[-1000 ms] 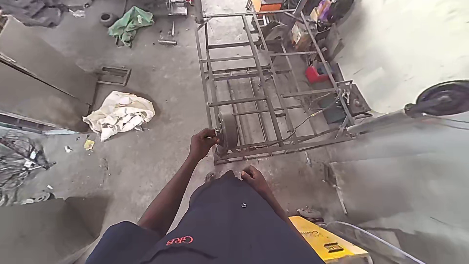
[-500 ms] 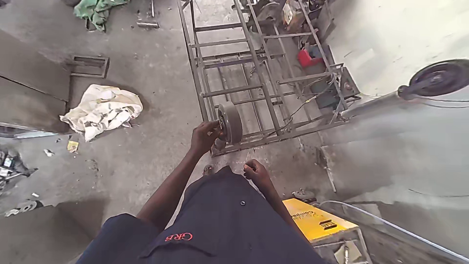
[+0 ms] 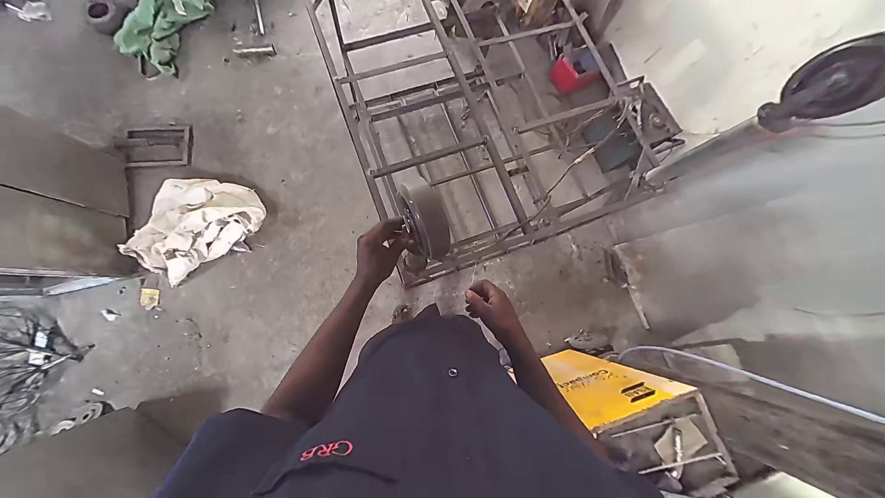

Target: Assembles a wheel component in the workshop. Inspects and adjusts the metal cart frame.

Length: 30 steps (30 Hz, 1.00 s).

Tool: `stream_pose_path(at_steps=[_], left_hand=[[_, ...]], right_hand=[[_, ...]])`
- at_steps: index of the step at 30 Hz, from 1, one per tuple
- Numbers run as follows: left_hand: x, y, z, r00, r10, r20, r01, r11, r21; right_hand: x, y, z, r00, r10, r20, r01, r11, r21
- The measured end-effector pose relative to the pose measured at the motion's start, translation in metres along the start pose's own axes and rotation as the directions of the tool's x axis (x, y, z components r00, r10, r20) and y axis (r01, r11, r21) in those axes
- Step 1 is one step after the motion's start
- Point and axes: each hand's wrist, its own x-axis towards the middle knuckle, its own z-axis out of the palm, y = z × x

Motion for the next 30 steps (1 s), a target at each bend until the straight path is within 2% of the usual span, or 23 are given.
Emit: stream_pose_path(at_steps=[2, 6, 10, 14, 18, 21, 25, 30], left_hand=[[0.0, 0.005, 0.001, 1.0, -0.022, 0.009, 0.022, 1.0, -0.02], [0.001, 0.013, 0.0, 0.998, -0.056, 0.023, 0.055, 0.997, 0.059], [0.0, 0.012, 0.002, 1.0, 0.008, -0.026, -0.008, 1.0, 0.001], [-0.006, 0.012, 0.006, 0.996, 0.022, -0.083, -0.025, 0.999, -0.03], [-0.013, 0.017, 0.011, 0.989, 0.05, -0.138, -0.049, 0.999, 0.01], [-0.013, 0.02, 0.011, 0.99, 0.017, -0.139, -0.008, 0.998, 0.064], [-0.012, 0.025, 0.008, 0.993, 0.029, -0.118, -0.015, 0.993, 0.115], [-0.011, 0.013, 0.01, 0.991, 0.051, -0.122, -0.043, 0.997, 0.068]], right_hand=[[0.002, 0.001, -0.007, 1.0, 0.009, 0.003, -0.009, 1.0, -0.002], [0.004, 0.007, -0.021, 0.999, -0.004, 0.037, 0.006, 0.998, -0.063], [0.0, 0.021, -0.041, 0.993, -0.073, 0.09, 0.087, 0.983, -0.163], [-0.01, 0.054, -0.064, 0.985, -0.121, 0.125, 0.147, 0.961, -0.232], [-0.024, 0.095, -0.086, 0.983, 0.041, 0.176, 0.008, 0.963, -0.269], [-0.04, 0.132, -0.096, 0.971, 0.141, 0.193, -0.073, 0.944, -0.323], [-0.065, 0.168, -0.095, 0.972, 0.13, 0.194, -0.06, 0.943, -0.326], [-0.088, 0.171, -0.074, 0.976, 0.148, 0.162, -0.088, 0.941, -0.327]])
